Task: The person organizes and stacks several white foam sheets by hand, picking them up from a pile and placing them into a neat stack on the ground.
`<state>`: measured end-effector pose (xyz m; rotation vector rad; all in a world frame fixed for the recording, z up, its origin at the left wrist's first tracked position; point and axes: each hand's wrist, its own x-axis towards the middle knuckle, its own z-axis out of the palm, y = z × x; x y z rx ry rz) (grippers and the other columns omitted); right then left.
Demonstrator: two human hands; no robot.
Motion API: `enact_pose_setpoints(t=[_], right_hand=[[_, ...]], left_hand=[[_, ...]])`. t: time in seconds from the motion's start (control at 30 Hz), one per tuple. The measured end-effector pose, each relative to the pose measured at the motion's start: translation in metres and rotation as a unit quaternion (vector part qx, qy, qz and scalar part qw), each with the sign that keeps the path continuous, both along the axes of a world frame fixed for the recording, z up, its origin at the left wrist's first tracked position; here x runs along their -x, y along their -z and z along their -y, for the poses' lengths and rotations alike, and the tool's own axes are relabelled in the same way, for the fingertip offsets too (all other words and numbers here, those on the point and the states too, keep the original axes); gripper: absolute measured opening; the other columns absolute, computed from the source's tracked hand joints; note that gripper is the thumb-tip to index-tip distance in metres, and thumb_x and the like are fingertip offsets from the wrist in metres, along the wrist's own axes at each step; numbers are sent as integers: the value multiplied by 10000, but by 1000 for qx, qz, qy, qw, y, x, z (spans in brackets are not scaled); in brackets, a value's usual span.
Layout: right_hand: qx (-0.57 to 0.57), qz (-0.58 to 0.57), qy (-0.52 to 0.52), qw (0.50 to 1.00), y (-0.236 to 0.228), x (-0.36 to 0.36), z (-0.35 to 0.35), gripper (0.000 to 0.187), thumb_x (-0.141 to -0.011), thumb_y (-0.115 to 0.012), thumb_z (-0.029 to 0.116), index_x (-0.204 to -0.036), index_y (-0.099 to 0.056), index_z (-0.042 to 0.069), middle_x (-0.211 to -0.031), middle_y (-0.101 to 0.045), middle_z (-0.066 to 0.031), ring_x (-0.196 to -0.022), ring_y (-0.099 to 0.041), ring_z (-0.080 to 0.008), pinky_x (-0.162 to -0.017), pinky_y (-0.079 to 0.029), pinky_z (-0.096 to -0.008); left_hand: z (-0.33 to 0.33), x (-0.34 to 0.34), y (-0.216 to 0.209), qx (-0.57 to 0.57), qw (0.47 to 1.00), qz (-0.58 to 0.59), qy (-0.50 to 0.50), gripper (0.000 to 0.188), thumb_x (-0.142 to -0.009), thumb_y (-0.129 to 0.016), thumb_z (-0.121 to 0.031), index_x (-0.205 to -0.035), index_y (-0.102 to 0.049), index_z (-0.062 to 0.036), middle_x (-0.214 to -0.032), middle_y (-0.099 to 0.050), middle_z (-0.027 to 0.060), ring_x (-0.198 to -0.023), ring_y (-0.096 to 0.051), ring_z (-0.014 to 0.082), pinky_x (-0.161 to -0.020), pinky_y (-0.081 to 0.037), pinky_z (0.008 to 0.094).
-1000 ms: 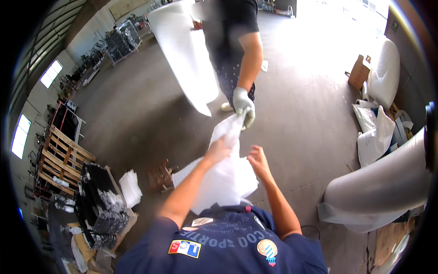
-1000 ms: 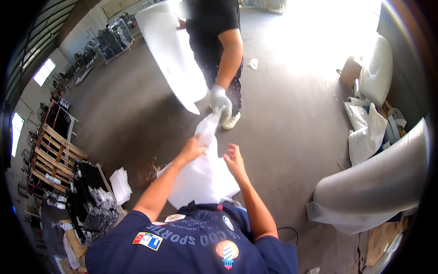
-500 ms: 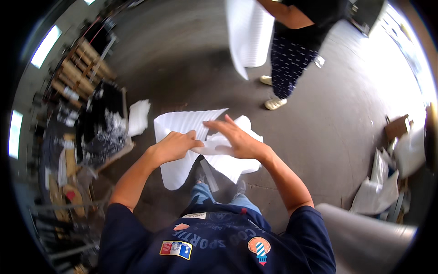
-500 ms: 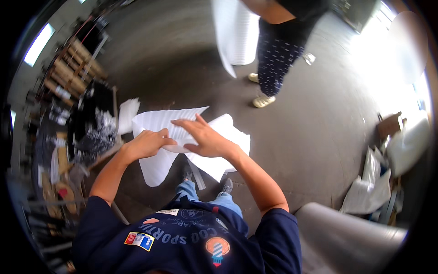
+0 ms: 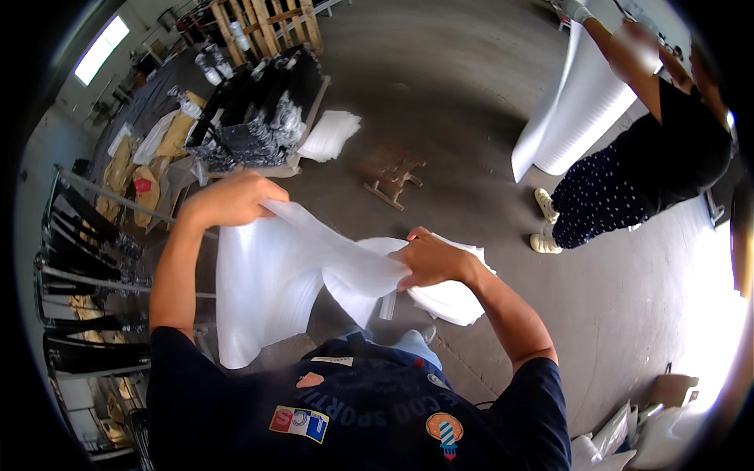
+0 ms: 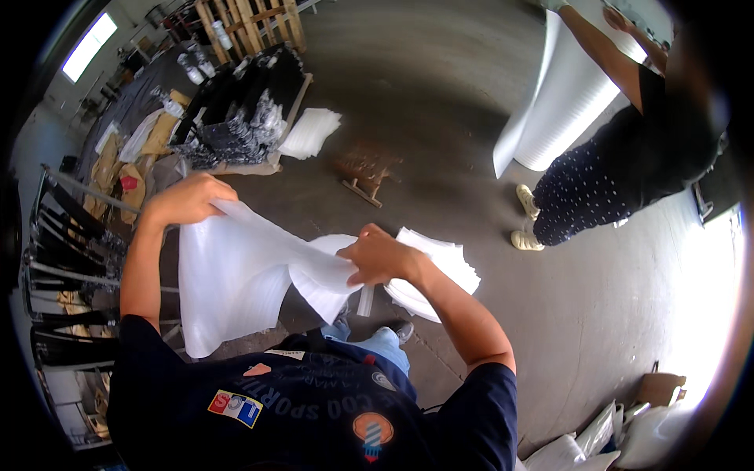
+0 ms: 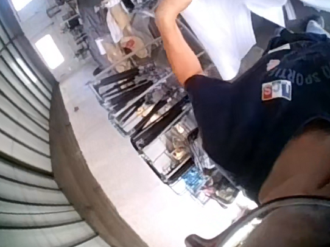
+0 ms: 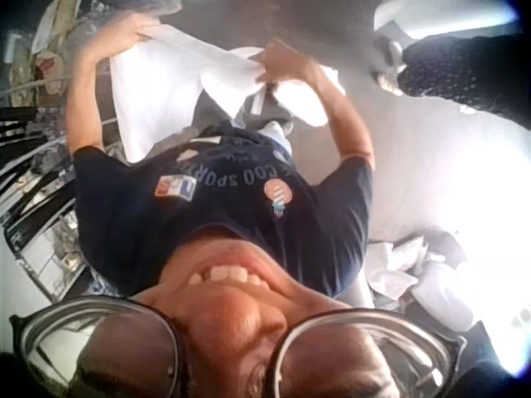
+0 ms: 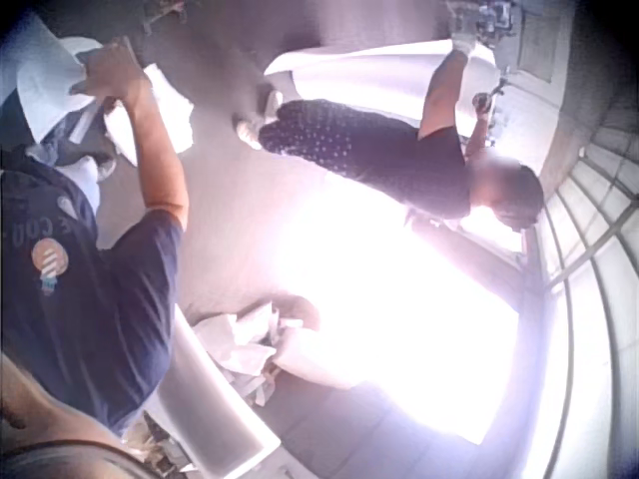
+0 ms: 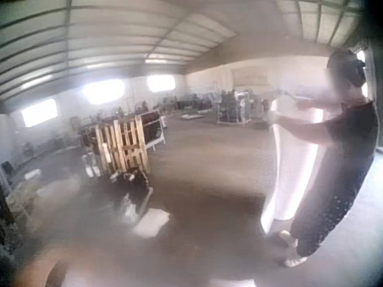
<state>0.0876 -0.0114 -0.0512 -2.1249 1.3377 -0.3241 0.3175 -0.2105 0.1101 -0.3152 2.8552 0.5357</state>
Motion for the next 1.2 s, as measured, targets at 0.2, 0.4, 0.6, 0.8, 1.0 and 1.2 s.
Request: enact_pose_setpoints(t=[0.2, 0.4, 0.6, 0.8, 1.0, 1.2], right_hand=[[-10, -77, 73, 994, 54, 12, 84, 341, -687, -678, 326, -857, -667, 31, -771, -642, -147, -806, -590, -297, -789, -411, -382], [-32, 86, 131, 987, 77, 27, 121, 301, -693, -693, 256, -846, -638, 3, -745, -614, -143, -729, -572, -272, -677, -439, -364], [208, 5, 197, 958, -20, -23, 133, 89, -737, -609, 112, -764, -592, 29, -713, -606, -146, -690, -589, -308, -655, -454, -371], [217, -112, 141, 959, -121, -88, 132, 224, -728, -630, 169, -932, -630, 76, -829, -629, -147, -806, -598, -315, -721, -457, -386], [29, -223, 212, 951, -133, 7, 85, 442, -670, -655, 248, -1047, -603, 23, -1050, -582, -170, -975, -541, -300, -820, -423, -364], [-26, -242, 294, 924, -144, 67, 20, 352, -655, -634, 205, -873, -620, -71, -775, -615, -158, -780, -568, -271, -739, -429, -334]], left_hand=[[76, -87, -11, -10, 991, -97, -88, 195, -735, -605, 12, -926, -579, 37, -924, -584, 103, -889, -572, 213, -776, -429, 293], [185, -177, 5, -201, 864, -253, -385, 449, -836, -606, -167, -1226, -459, 1, -1215, -508, 132, -1085, -503, 199, -920, -390, 288], [188, -138, 50, 205, 926, -248, -198, 737, -706, -682, -159, -1340, -313, -89, -1292, -416, 151, -1211, -387, 286, -1013, -238, 418], [58, -13, 92, -14, 964, -266, 23, 552, -743, -683, -202, -1243, -473, -95, -1104, -555, 130, -975, -568, 218, -952, -305, 438], [55, 1, 81, -312, 934, -171, 4, 232, -776, -636, -82, -997, -634, -12, -822, -658, 73, -620, -585, 115, -614, -471, 255], [76, -13, 67, -255, 959, -120, -24, 138, -760, -659, -96, -858, -666, 1, -747, -649, 57, -641, -589, 118, -626, -467, 257]])
